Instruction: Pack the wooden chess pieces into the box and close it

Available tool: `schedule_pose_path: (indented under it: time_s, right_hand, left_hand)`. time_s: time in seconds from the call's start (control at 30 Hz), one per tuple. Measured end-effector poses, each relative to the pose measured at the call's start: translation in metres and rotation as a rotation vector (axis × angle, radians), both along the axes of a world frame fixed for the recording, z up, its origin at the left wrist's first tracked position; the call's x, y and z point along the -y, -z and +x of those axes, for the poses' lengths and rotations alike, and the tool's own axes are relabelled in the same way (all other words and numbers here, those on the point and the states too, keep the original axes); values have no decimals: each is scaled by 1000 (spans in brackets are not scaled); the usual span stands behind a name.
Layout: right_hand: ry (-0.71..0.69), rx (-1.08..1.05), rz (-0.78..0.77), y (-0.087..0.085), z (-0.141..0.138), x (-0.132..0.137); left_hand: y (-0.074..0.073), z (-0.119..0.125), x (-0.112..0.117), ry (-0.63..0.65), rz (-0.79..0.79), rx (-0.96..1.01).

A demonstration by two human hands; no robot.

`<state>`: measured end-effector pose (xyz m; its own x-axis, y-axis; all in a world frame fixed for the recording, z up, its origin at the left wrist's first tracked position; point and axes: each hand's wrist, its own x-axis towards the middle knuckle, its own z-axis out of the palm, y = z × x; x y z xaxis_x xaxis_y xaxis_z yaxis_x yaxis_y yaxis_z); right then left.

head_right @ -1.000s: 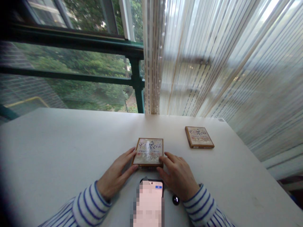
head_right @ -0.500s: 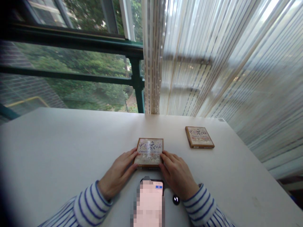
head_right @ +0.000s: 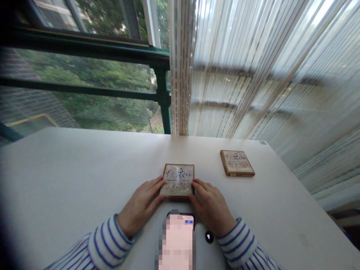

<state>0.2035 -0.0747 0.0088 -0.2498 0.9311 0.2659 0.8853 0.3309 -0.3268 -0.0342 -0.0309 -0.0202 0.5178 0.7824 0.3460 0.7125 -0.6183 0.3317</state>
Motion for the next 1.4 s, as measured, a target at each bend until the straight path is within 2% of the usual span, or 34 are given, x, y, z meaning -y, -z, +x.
schedule_pose_path:
  time_s: [0.23, 0.43, 0.63, 0.8, 1.03, 1.17, 1.4]
  right_hand:
    - [-6, -19, 6, 1, 0, -1]
    - [-9, -24, 24, -3, -1, -1]
    - [-26, -12, 51, -4, -2, -1]
    - [-20, -12, 62, -3, 2, -2]
    - [-51, -9, 102, -7, 3, -36]
    - [-93, 76, 42, -3, -2, -57]
    - [-82, 110, 44, 9, -1, -59]
  left_hand:
    - [-15, 2, 0, -14, -1, -21]
    - [-29, 15, -13, -25, 43, -13]
    - [-18, 21, -30, -3, -10, -14]
    - [-12, 19, -31, 1, -32, -9]
    - [-12, 20, -30, -15, -13, -11]
    - [-11, 20, -30, -20, -3, -1]
    - [-11, 21, -29, -37, -39, -16]
